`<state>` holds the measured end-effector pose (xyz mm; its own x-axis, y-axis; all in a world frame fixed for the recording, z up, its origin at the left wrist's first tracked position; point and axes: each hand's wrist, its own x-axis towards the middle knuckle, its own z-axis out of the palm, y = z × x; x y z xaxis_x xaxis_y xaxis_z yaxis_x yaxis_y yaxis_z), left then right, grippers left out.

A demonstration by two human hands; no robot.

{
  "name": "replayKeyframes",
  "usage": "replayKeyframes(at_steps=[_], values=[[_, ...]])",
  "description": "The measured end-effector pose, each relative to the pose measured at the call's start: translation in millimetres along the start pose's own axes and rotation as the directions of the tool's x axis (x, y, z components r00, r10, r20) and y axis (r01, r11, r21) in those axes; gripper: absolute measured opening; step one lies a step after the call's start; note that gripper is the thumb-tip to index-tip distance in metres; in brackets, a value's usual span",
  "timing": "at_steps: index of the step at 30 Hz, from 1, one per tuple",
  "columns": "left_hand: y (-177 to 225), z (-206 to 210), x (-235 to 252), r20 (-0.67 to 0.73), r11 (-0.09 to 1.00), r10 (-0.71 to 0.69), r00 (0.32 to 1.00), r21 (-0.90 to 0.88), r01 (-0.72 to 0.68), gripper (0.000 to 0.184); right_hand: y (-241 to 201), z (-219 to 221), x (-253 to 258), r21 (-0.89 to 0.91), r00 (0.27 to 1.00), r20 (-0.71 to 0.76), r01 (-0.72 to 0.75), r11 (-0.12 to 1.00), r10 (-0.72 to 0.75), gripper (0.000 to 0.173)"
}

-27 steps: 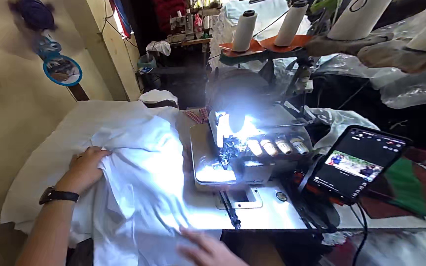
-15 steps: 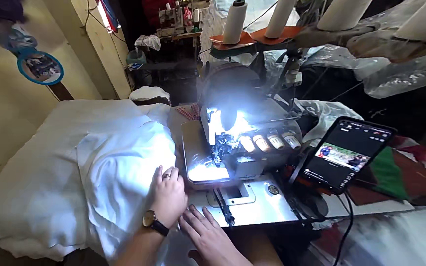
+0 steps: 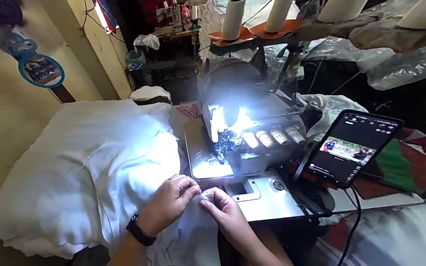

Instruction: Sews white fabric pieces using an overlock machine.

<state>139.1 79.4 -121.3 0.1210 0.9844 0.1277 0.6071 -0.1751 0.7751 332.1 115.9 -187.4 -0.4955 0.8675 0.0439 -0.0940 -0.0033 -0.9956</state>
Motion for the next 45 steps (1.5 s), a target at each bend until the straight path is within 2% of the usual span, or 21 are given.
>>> replayKeyframes(at_steps=[2,6,9,11,15,18,21,24,25,27,29,30,34,36,38,40,42,45], values=[[3,-7,4,-0.024,0.993,-0.040,0.999,-0.115,0.037,0.027,-6,1,-1,0.003,0.996,-0.037,0.084,0.996,-0.084,0.010],[4,-12,8,-0.108,0.939,-0.198,0.974,-0.307,0.157,0.013,-5,0,-7,-0.194,0.923,-0.099,0.348,0.917,-0.371,0.013],[5,-9,8,-0.116,0.902,-0.224,0.968,-0.400,0.161,0.009,-23,7,-15,-0.151,0.872,0.052,0.488,0.860,-0.486,0.011],[12,-7,7,-0.062,0.869,-0.208,0.976,-0.470,0.155,0.009,-37,13,-15,-0.136,0.862,0.127,0.505,0.853,-0.490,0.014],[24,-6,2,-0.031,0.815,-0.210,0.977,-0.558,0.157,0.006,-41,21,3,-0.168,0.894,-0.075,0.425,0.889,-0.442,0.008],[24,-9,-4,-0.055,0.829,-0.179,0.982,-0.545,0.121,0.018,-45,21,11,-0.145,0.925,-0.130,0.339,0.930,-0.357,0.009],[27,-8,-6,-0.147,0.898,-0.142,0.979,-0.435,0.065,0.013,-46,24,9,-0.052,0.950,-0.118,0.286,0.957,-0.291,0.008],[34,-17,-4,-0.226,0.969,-0.070,0.972,-0.245,0.013,0.007,-28,23,3,-0.208,0.936,-0.055,0.330,0.921,-0.348,0.017],[36,-21,-2,-0.236,0.984,-0.056,0.970,-0.180,0.013,0.009,-19,21,-1,-0.268,0.945,-0.002,0.315,0.910,-0.327,0.021],[41,-32,2,-0.251,0.999,-0.029,0.968,-0.039,0.020,0.010,-4,16,-12,-0.319,0.982,0.107,0.183,0.930,-0.156,0.020],[45,-41,8,-0.282,0.993,0.023,0.959,0.116,0.010,0.011,3,9,-21,-0.325,0.977,0.208,0.026,0.945,0.045,0.018],[48,-45,12,-0.303,0.985,0.056,0.951,0.174,-0.003,0.012,4,3,-25,-0.320,0.967,0.242,0.004,0.948,0.077,0.018],[61,-51,32,-0.417,0.988,0.110,0.902,0.143,-0.054,0.015,-23,-29,-39,-0.234,0.960,0.281,0.084,0.969,-0.015,0.014],[58,-43,46,-0.463,0.986,0.136,0.876,0.152,-0.073,0.014,-37,-45,-45,-0.189,0.954,0.301,0.068,0.980,-0.008,0.012],[39,-24,64,-0.461,0.968,0.175,0.870,0.241,-0.068,0.013,-35,-54,-49,-0.280,0.962,0.262,0.000,0.960,0.076,0.020],[17,-2,76,-0.398,0.948,0.150,0.905,0.318,-0.017,0.012,-16,-62,-56,-0.361,0.959,0.213,-0.099,0.927,0.186,0.026],[1,15,82,-0.323,0.919,0.107,0.940,0.393,0.031,0.013,-1,-65,-65,-0.351,0.948,0.185,-0.181,0.918,0.258,0.026],[-10,28,89,-0.285,0.874,0.103,0.953,0.484,0.050,0.014,10,-65,-76,-0.276,0.942,0.186,-0.223,0.935,0.279,0.025]])
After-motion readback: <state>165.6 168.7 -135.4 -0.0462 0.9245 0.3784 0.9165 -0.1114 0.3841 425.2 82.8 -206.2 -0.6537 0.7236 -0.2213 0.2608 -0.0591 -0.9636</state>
